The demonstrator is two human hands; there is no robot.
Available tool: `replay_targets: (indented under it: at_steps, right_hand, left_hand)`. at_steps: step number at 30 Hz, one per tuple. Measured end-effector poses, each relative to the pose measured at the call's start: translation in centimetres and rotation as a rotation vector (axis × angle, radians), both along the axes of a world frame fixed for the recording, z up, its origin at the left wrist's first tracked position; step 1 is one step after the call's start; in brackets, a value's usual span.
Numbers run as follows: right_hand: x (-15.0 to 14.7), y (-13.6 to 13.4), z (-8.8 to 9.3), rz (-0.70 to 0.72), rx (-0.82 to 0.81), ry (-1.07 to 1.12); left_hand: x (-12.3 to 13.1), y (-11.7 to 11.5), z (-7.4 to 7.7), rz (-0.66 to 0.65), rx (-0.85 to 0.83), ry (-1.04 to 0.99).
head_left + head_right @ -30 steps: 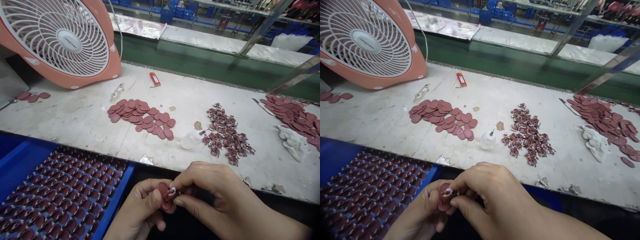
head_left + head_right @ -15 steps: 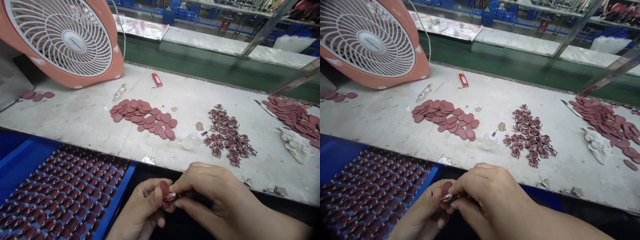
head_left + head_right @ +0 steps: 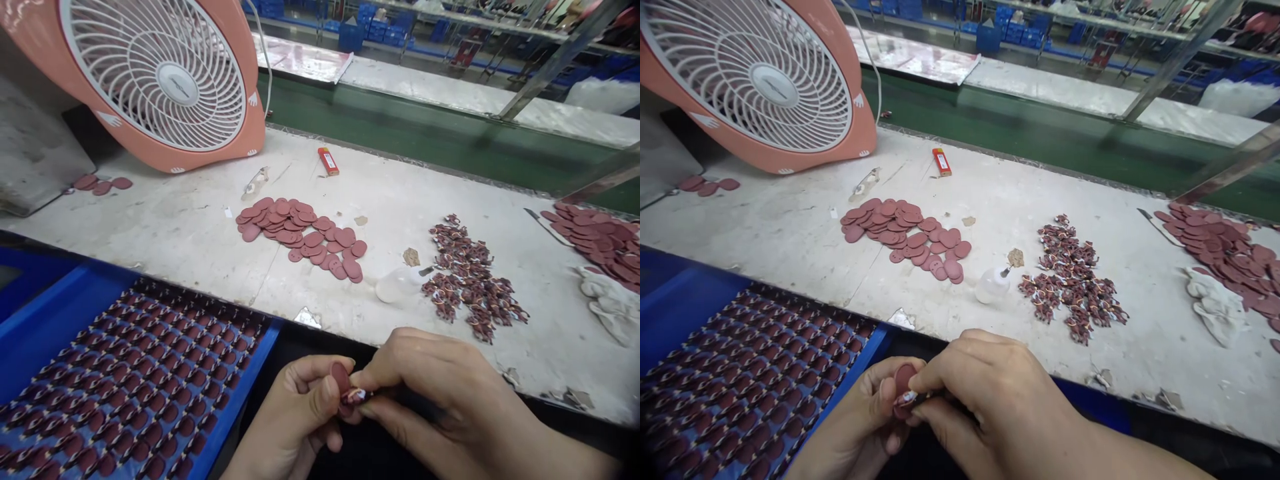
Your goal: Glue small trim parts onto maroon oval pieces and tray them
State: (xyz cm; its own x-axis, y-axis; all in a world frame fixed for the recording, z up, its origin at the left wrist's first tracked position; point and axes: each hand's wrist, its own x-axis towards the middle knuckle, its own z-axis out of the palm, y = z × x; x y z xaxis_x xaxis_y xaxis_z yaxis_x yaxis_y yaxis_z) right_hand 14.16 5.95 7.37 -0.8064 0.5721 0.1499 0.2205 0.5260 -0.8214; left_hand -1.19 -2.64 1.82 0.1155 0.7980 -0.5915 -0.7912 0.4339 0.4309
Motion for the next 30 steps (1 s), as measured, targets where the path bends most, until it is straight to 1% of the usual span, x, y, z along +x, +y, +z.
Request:
replay_targets:
  at_steps: [7, 11, 15, 18, 24, 30]
  right_hand:
    - [-0.2, 0.1, 0.0, 0.006, -0.010, -0.008]
    - [-0.1, 0.2, -0.8, 0.057, -0.003, -0.012]
    - [0.1, 0.2, -1.7, 0.077, 0.003, -0.024]
    - [-0.3, 0.2, -1.4, 0.091, 0.010, -0.026]
    - [-1.5, 0.1, -0.3, 0.052, -0.053, -0.030]
    - [-1.5, 0.3, -0.6, 0.030, -0.069, -0.043]
  left_hand:
    - [0.2, 0.1, 0.1, 0.035, -0.025, -0.015]
    - [0.5, -0.2, -0.4, 0.059, -0.029, -0.043]
    - [0.4, -0.4, -1.0, 0.075, -0.013, -0.079]
    - [0.3, -0.6, -1.0, 0.098, -0.016, -0.058]
    - [-0.2, -0.8, -0.6, 0.111, -0.051, -0.018]
    - [-0.4, -0.6, -0.6, 0.100, -0.078, 0.025]
